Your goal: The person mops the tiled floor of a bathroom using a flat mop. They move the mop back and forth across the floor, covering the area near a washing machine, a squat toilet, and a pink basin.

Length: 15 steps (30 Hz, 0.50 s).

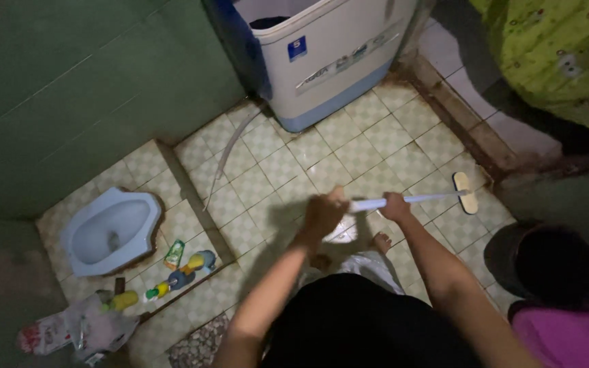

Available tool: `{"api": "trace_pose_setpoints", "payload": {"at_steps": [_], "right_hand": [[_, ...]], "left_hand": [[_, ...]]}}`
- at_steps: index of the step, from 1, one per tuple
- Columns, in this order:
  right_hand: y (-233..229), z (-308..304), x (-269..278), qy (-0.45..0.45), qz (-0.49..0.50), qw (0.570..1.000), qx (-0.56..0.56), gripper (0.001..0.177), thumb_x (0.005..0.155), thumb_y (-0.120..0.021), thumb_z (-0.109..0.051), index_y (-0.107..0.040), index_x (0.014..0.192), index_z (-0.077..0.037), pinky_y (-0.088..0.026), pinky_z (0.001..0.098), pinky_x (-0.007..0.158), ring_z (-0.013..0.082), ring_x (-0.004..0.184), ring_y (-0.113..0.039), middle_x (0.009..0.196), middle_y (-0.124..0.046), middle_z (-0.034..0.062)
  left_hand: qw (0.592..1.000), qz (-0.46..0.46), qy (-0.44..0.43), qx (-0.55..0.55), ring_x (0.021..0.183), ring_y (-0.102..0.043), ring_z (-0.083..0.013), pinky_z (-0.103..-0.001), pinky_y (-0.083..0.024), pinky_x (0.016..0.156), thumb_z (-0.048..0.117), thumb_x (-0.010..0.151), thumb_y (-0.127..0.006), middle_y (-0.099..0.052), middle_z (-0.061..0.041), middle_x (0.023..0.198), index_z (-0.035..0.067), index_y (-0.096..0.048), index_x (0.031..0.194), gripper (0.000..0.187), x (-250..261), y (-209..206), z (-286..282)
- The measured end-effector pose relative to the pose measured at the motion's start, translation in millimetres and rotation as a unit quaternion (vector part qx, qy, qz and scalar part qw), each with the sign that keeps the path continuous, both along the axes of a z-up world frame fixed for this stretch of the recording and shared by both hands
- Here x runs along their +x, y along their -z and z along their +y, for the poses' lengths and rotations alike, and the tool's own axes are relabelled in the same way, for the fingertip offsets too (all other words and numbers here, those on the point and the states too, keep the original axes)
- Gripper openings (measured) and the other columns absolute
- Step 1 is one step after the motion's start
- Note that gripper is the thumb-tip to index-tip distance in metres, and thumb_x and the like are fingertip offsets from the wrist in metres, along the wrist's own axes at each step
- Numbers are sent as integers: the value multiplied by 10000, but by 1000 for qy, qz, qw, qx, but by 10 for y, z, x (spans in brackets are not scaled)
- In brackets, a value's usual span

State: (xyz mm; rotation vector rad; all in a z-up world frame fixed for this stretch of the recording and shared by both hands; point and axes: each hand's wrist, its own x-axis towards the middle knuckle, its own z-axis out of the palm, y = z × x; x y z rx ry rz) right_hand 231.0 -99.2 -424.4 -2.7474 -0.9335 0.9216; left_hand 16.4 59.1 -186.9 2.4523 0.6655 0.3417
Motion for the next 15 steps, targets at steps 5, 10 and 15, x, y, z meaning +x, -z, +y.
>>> {"api": "trace_pose_setpoints", "payload": {"at_steps": [5,10,15], "right_hand": [[-1187,1075,-939,-22,44,991,121,356,736,-587,-316,-652,1007,-95,-474,516,856,388,985,-610,960,-662,172],[-1906,1774,-1810,-61,60,943,321,204,699,-553,-145,-654,787,9,-478,520,682,442,785,-616,764,-642,232],[-2149,1845,-2164,-31,125,874,468,150,704,-612,-110,-566,800,-5,-443,482,629,434,741,-600,734,-602,242]], "left_hand": [[987,30,-113,-109,751,-624,-379,-424,-485,665,501,812,-516,-586,-203,670,165,-578,795,342,-634,-715,838],[971,-116,-202,-56,707,-596,-356,-401,-451,644,221,828,-615,-580,-116,644,143,-499,694,193,-1193,-1658,1265],[969,-166,-168,72,595,-563,-356,-415,-424,545,232,865,-616,-570,-101,605,146,-468,708,233,-1169,-2014,1440]]}}
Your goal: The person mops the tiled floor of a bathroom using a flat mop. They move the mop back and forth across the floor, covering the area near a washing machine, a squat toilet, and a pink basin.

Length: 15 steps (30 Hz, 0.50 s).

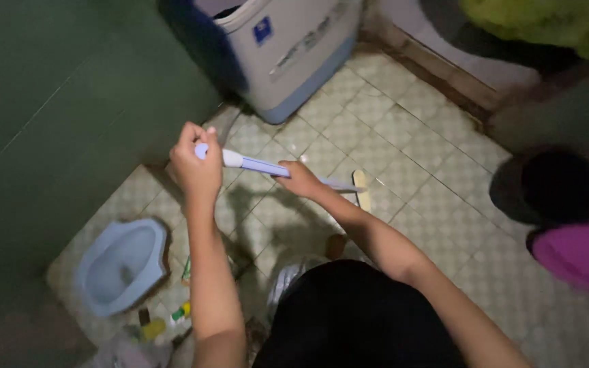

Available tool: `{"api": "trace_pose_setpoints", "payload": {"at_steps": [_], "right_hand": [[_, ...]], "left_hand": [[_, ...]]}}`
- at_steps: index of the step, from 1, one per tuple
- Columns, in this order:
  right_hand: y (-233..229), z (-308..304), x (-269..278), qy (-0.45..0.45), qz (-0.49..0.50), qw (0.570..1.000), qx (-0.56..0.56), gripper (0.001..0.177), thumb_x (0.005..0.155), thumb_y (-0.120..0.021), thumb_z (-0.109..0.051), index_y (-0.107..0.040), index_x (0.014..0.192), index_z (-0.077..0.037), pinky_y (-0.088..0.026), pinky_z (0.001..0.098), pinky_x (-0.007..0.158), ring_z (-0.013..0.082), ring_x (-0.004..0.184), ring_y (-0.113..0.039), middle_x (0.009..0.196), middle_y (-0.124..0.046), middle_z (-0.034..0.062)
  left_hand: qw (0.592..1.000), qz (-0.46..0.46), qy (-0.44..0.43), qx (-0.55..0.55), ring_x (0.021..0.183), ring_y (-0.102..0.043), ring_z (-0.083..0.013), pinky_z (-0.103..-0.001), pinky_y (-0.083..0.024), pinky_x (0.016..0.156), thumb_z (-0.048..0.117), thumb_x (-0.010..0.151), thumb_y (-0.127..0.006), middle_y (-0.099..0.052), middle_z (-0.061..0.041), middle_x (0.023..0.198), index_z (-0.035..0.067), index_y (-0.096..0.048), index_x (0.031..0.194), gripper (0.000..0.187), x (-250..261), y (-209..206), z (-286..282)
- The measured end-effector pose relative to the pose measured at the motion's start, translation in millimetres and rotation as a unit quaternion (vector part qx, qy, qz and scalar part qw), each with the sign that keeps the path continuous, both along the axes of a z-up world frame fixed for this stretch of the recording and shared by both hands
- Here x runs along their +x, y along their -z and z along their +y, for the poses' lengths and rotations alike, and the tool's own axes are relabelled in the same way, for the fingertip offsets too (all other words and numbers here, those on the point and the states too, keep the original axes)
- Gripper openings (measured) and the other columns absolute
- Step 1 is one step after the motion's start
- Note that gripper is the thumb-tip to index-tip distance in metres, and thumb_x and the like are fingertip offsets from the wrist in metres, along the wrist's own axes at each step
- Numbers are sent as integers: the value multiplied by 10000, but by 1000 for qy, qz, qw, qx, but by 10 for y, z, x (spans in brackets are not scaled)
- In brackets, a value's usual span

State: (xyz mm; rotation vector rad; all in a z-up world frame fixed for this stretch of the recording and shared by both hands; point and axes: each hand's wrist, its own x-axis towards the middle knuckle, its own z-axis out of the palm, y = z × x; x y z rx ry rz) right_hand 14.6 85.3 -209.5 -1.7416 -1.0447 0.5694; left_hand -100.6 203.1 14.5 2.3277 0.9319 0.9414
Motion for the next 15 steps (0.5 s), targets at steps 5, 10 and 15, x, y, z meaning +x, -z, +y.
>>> {"api": "trace_pose_setpoints", "payload": {"at_steps": [5,10,15], "right_hand": [[211,-699,190,117,23,993,-6,138,736,-631,-137,-556,796,-37,-446,435,628,368,723,-601,725,-598,205],[758,-2079,272,281,47,957,-61,121,748,-618,-119,-540,752,-27,-427,416,611,336,673,-572,686,-577,200],[1917,-3606,15,428,7,860,-279,59,724,-586,-202,-559,746,-154,-473,366,636,274,715,-630,673,-608,48]], "left_hand": [[988,5,134,-72,574,-542,-348,-382,-415,543,197,872,-580,-556,-143,605,121,-495,722,188,506,119,-350],[932,110,309,-157,782,-596,-412,-449,-466,688,235,821,-645,-616,-189,724,76,-561,755,192,1010,757,-1142],[780,326,523,-106,877,-632,-374,-475,-495,762,289,808,-608,-669,-153,860,123,-569,888,189,1068,1415,-2138]]}}
